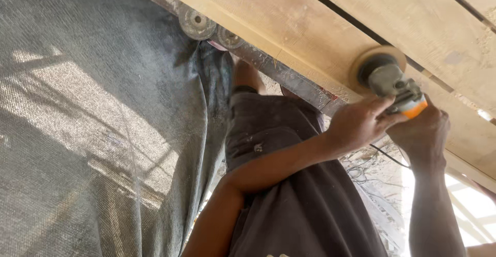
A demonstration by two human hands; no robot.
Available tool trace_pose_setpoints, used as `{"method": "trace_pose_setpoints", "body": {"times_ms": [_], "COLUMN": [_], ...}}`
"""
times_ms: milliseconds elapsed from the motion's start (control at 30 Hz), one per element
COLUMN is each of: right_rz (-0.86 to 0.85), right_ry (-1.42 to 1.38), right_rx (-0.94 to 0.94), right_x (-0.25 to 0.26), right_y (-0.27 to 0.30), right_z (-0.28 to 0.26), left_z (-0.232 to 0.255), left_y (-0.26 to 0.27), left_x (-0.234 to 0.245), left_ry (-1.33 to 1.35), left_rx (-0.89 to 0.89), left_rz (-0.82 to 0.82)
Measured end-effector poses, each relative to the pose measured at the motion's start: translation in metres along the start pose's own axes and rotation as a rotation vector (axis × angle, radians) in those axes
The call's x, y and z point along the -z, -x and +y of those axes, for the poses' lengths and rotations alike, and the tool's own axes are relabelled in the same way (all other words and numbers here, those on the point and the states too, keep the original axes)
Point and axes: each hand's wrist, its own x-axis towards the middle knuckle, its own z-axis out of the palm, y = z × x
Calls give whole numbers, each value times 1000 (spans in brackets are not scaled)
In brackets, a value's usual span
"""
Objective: The person uses an angle grinder with a sanding disc to smooth the surface of several wooden planks arranged on a workbench. The person moves the tool along the planks, generating sawdust, and continues sanding different sections of the wood.
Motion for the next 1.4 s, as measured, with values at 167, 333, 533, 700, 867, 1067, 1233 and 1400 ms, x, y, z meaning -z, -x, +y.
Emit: {"method": "trace_pose_setpoints", "body": {"times_ms": [167, 333, 533, 700, 867, 1067, 1233, 1400], "right_rz": [71, 12, 84, 63, 32, 49, 60, 50], "right_ry": [42, -100, -80, -57, -110, -50, -50, -18], "right_rx": [9, 51, 152, 156, 163, 202, 240, 256], "right_x": [-12, -20, -19, -19, -30, -36, -46, -56], "right_y": [7, -13, -38, -66, -91, -117, -134, -154], "right_z": [-2, -30, -90, -145, -198, -256, -296, -324], "left_z": [-18, -32, -35, -50, -81, -88, -101, -118], "left_y": [12, 1, -4, -16, -32, -40, -50, -55], "left_x": [3, 27, 90, 133, 182, 246, 287, 315], "left_ry": [95, 150, 87, 111, 150, 140, 86, 109], "left_rx": [-130, -120, -52, -78, -122, -96, -101, -100], "left_rz": [158, 111, 203, 241, 241, 290, 313, 357]}}
